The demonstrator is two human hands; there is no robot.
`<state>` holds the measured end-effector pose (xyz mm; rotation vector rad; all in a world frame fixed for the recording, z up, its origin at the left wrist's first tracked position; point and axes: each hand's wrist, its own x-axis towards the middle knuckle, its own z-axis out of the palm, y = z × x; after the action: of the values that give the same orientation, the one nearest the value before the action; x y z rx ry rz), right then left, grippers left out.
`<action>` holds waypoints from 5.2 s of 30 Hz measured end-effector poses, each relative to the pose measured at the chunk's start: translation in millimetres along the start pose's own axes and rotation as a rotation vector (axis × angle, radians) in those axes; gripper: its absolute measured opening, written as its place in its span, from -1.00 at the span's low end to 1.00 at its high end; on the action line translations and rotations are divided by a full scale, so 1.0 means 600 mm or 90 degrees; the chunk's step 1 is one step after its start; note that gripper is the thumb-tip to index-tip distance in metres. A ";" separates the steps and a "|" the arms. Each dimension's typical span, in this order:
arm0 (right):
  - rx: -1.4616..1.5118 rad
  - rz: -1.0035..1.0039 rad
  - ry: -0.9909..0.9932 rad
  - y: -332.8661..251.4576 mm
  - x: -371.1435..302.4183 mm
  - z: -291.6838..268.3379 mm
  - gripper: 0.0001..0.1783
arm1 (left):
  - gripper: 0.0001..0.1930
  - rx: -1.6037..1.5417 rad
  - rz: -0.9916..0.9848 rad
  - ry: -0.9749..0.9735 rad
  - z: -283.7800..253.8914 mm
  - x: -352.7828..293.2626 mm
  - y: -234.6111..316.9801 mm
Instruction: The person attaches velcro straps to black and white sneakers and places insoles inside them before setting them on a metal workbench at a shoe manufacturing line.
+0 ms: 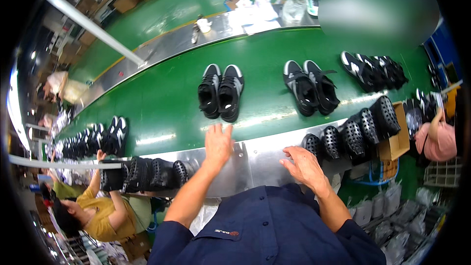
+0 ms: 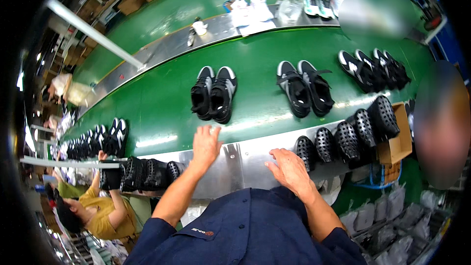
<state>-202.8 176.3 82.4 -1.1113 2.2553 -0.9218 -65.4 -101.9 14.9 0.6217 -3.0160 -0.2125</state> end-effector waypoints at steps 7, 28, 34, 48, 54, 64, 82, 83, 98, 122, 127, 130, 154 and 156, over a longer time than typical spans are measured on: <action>0.006 -0.014 -0.168 -0.054 0.061 0.054 -0.59 | -0.22 0.055 -0.021 -0.105 -0.022 0.116 -0.138; -0.342 0.400 0.015 0.332 0.342 -0.076 -0.20 | -0.46 0.087 -0.343 -0.222 -0.009 -0.008 -0.315; -0.311 0.217 -0.030 0.254 0.386 -0.097 -0.63 | -0.46 -0.086 -0.235 -0.055 -0.042 -0.027 -0.176; 0.004 0.044 -0.140 -0.058 0.053 0.183 -0.66 | -0.46 -0.288 0.005 0.019 0.039 -0.058 -0.024; -0.068 0.055 0.118 0.014 -0.028 0.174 -0.54 | -0.58 -0.203 0.235 0.110 -0.024 -0.106 0.059; -0.173 0.141 -0.016 -0.007 0.089 0.152 -0.59 | -0.83 -0.549 -0.062 -0.188 0.042 0.054 0.027; -0.231 0.124 0.031 0.007 0.059 0.152 -0.73 | -0.75 -0.243 0.111 -0.075 -0.022 -0.028 0.121; -0.232 0.123 0.050 0.018 0.051 0.169 -0.73 | -0.72 -0.281 0.081 -0.084 -0.024 -0.034 0.118; -0.163 0.093 0.109 0.035 0.040 0.222 -0.49 | -0.71 -0.512 -0.067 -0.303 0.030 0.049 0.050; -0.039 0.051 0.189 0.081 0.019 0.215 -0.77 | -0.73 -0.460 0.219 -0.200 0.019 0.027 0.050; -0.035 0.082 0.262 0.047 -0.024 0.141 -0.74 | -0.79 -0.233 0.280 0.216 0.011 -0.051 0.125; -0.084 0.196 0.488 0.028 -0.074 -0.012 -0.62 | -0.78 -0.274 0.223 0.171 0.046 -0.065 0.106; -0.166 0.243 -0.147 -0.054 -0.100 0.002 -0.36 | -0.74 -0.463 0.212 -0.093 0.027 -0.012 0.072; -0.163 0.250 -0.138 -0.051 -0.076 0.033 -0.37 | -0.77 -0.500 0.229 -0.115 0.036 -0.006 0.075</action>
<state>-148.4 192.3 96.4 -0.7769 2.3304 -0.3469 -81.6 -56.7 0.1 -0.0126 -2.7610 -1.3784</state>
